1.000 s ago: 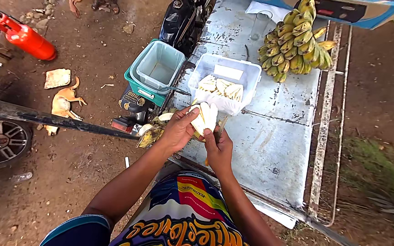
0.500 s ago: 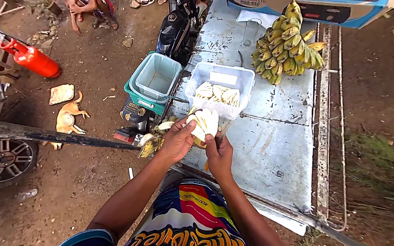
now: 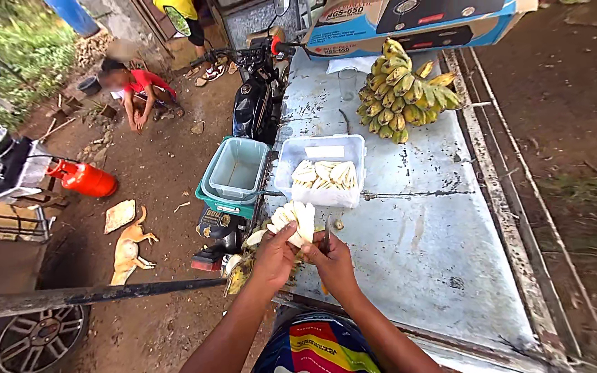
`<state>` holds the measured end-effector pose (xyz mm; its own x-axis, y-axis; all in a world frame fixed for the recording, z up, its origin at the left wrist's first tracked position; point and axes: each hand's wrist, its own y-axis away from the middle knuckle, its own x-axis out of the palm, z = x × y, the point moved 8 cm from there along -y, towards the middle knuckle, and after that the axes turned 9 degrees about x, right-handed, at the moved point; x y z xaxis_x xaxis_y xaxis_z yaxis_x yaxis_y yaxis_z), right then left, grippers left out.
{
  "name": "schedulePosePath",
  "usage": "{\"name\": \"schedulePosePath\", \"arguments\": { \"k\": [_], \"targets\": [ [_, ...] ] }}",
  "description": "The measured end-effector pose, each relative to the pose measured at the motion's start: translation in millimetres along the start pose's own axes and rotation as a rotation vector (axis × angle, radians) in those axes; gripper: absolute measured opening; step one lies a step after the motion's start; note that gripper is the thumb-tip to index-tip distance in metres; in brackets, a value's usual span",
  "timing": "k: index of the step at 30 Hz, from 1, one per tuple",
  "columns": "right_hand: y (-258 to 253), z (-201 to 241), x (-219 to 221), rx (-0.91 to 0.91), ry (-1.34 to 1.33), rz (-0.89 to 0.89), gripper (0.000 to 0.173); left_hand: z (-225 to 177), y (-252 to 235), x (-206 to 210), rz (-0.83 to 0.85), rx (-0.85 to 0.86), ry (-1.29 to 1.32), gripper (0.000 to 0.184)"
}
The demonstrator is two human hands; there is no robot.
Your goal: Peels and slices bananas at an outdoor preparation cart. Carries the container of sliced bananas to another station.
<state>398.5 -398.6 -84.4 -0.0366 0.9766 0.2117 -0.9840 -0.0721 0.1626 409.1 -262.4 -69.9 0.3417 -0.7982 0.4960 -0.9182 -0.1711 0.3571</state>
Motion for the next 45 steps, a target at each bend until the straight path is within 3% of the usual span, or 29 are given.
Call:
{"name": "schedulePosePath", "arguments": {
  "k": [4,8,10,13,19,22,23,25,29,32,35,39,41,45],
  "targets": [
    [-4.0,-3.4,-21.2,-0.012,0.017,0.011,0.025,-29.0,-13.7,2.1,0.052,-0.098,-0.061,0.029],
    [-11.1,-11.9,-56.5,0.024,0.043,-0.113,0.02,-90.5,-59.9,31.1,0.257,0.208,-0.435,0.026],
    [-12.7,-16.4,-67.1,0.046,0.036,-0.149,0.018,-102.1,-93.8,47.0,0.334,0.296,-0.678,0.031],
    [-14.2,-18.8,-73.8,0.07,0.037,-0.163,0.016,-86.2,-149.1,70.3,0.434,0.234,-0.955,0.038],
    [-13.2,-17.6,-75.6,0.034,0.09,-0.15,0.014,-7.4,-218.8,90.1,0.58,-0.127,-1.211,0.045],
    [-9.0,-16.3,-78.6,0.022,0.088,-0.161,0.013,-1.0,-227.1,85.8,0.579,0.008,-1.792,0.055],
    [-7.4,-16.9,-79.7,0.021,0.091,-0.164,0.014,-5.1,-225.9,86.6,0.534,0.112,-1.938,0.056],
    [-6.5,-18.0,-80.0,0.02,0.093,-0.163,0.014,-21.5,-215.6,96.4,0.478,0.296,-1.969,0.05],
    [6.5,-27.4,-79.4,0.096,0.047,-0.146,0.016,-59.5,-153.2,105.6,0.474,0.498,-1.619,0.039],
    [17.0,-30.8,-59.8,0.222,-0.144,-0.098,0.015,-93.2,-98.5,66.7,0.36,0.587,-1.356,0.036],
    [34.3,-37.2,-46.4,0.347,-0.319,-0.067,0.018,-95.4,-69.0,6.1,0.263,0.517,-1.199,0.036],
    [60.4,-53.2,-33.3,0.437,-0.326,0.019,0.019,-69.1,-35.1,-67.5,0.155,0.42,-1.259,0.034],
    [68.6,-61.3,-27.6,0.455,-0.304,0.064,0.02,-46.3,-24.0,-89.2,0.207,0.366,-1.361,0.039],
    [63.0,-63.5,-22.0,0.434,-0.254,0.083,0.02,1.6,-10.5,-103.5,0.435,0.216,-1.62,0.068]
  ]
}}
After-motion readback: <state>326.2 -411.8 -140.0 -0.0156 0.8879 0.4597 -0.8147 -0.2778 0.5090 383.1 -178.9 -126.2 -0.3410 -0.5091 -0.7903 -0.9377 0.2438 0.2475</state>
